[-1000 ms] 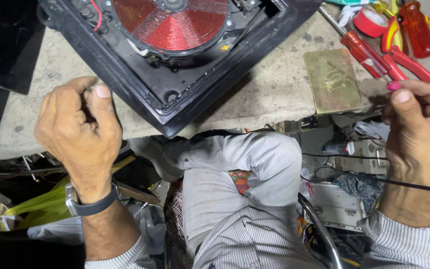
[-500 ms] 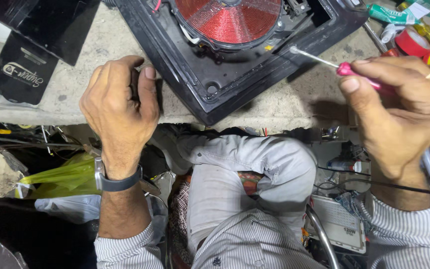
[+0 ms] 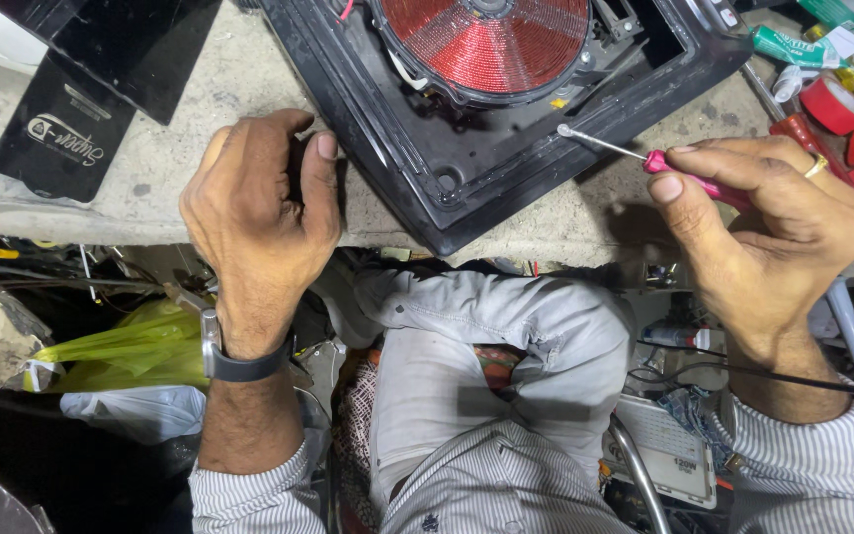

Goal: The person repairs an induction cooktop at a cluttered workbench. They use a screwdriver to unscrew and work on the cooktop's casing and internal components, then reposition the unit and press on its glass top, handling the appliance throughout.

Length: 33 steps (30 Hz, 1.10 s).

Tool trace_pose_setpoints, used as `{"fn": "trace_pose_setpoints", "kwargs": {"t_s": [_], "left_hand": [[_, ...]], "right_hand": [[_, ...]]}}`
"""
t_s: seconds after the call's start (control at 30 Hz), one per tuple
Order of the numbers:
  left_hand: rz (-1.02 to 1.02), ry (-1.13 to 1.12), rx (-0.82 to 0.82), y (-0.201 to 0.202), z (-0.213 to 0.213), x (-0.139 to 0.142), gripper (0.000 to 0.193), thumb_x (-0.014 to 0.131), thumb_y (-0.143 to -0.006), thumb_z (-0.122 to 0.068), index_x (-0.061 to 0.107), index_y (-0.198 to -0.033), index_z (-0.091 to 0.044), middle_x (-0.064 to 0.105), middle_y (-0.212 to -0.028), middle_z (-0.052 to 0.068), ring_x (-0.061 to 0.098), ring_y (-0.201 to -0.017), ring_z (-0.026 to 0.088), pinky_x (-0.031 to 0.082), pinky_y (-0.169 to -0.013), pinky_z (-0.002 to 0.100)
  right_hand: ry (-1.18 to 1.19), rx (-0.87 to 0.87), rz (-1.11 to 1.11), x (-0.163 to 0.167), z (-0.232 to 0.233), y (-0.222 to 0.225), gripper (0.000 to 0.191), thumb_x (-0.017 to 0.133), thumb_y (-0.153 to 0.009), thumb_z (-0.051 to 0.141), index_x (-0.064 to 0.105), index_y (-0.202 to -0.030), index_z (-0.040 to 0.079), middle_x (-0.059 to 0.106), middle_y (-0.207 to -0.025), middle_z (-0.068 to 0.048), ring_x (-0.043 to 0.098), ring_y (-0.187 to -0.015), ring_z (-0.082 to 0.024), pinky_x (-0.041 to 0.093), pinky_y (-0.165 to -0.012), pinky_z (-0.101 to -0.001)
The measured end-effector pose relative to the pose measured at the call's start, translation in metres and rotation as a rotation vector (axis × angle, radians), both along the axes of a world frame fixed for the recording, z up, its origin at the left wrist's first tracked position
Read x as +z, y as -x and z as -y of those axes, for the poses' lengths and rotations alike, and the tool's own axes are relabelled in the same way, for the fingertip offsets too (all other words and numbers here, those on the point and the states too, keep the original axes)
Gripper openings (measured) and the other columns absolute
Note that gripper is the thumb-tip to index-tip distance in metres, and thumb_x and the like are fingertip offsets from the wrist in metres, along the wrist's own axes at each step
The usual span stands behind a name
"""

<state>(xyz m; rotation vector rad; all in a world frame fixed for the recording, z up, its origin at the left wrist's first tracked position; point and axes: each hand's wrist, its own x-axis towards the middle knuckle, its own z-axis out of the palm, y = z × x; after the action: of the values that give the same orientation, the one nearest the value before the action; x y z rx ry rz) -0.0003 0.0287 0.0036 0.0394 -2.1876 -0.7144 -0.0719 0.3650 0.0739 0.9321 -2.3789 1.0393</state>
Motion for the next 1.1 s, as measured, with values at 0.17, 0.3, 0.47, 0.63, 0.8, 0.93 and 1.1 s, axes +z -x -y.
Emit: {"fn": "trace_pose_setpoints", "kwargs": {"t_s": [0.17,0.3,0.47,0.63,0.8,0.93,1.1], "left_hand": [[0.001,0.003,0.001,-0.001,0.0,-0.002,0.01,0.074,-0.106,-0.01,0.069,-0.109,-0.001,0.068,-0.093,0.009,0.066,-0.085,0.026,0.05,-0.072,0.035],[-0.005,0.006,0.0,0.002,0.0,-0.003,0.009,0.073,-0.105,-0.009,0.069,-0.108,-0.002,0.068,-0.091,0.008,0.065,-0.082,0.023,0.048,-0.073,0.035],[0.019,0.015,0.017,0.001,-0.001,-0.002,0.009,0.074,-0.106,-0.009,0.07,-0.108,-0.002,0.066,-0.089,0.008,0.061,-0.079,0.023,0.046,-0.068,0.034],[0.034,0.024,0.026,0.0,0.0,-0.001,0.009,0.074,-0.104,-0.008,0.069,-0.108,-0.002,0.064,-0.087,0.008,0.06,-0.077,0.024,0.046,-0.067,0.034],[0.022,0.057,0.036,0.002,0.0,-0.003,0.008,0.073,-0.104,-0.008,0.068,-0.109,-0.003,0.067,-0.091,0.009,0.063,-0.083,0.026,0.047,-0.07,0.036],[0.029,0.066,0.039,0.001,0.0,-0.005,0.008,0.073,-0.105,-0.008,0.068,-0.109,-0.004,0.068,-0.093,0.009,0.064,-0.085,0.027,0.048,-0.072,0.037],[0.028,0.071,0.043,0.002,0.0,-0.007,0.008,0.073,-0.104,-0.008,0.068,-0.109,-0.004,0.069,-0.094,0.009,0.064,-0.085,0.027,0.048,-0.072,0.036]], "right_hand": [[-0.026,0.019,-0.03,-0.001,0.004,0.003,0.012,0.081,-0.105,-0.003,0.073,-0.112,-0.007,0.072,-0.106,-0.017,0.07,-0.095,-0.017,0.055,-0.084,-0.0237],[0.098,-0.008,0.056,-0.001,0.004,0.004,0.011,0.079,-0.106,0.001,0.072,-0.112,-0.005,0.072,-0.108,-0.013,0.07,-0.097,-0.014,0.056,-0.086,-0.0222],[0.03,-0.023,0.011,-0.001,0.001,0.008,0.013,0.08,-0.105,-0.001,0.073,-0.113,-0.006,0.072,-0.108,-0.015,0.069,-0.096,-0.016,0.054,-0.084,-0.0231],[0.078,-0.03,0.032,-0.003,-0.002,0.011,0.012,0.081,-0.107,0.002,0.073,-0.112,-0.006,0.072,-0.107,-0.013,0.069,-0.096,-0.015,0.055,-0.085,-0.0226],[0.085,-0.028,0.028,-0.004,-0.005,0.017,0.013,0.08,-0.107,0.002,0.072,-0.115,-0.006,0.071,-0.108,-0.012,0.069,-0.096,-0.014,0.056,-0.088,-0.0235],[0.129,-0.034,0.079,-0.009,-0.012,0.021,0.015,0.08,-0.106,0.005,0.071,-0.115,-0.004,0.07,-0.109,-0.01,0.068,-0.095,-0.012,0.056,-0.087,-0.0225],[0.057,0.005,-0.034,-0.018,-0.024,0.027,0.009,0.078,-0.113,-0.004,0.072,-0.118,-0.009,0.073,-0.111,-0.016,0.067,-0.1,-0.017,0.053,-0.089,-0.0237]]}}
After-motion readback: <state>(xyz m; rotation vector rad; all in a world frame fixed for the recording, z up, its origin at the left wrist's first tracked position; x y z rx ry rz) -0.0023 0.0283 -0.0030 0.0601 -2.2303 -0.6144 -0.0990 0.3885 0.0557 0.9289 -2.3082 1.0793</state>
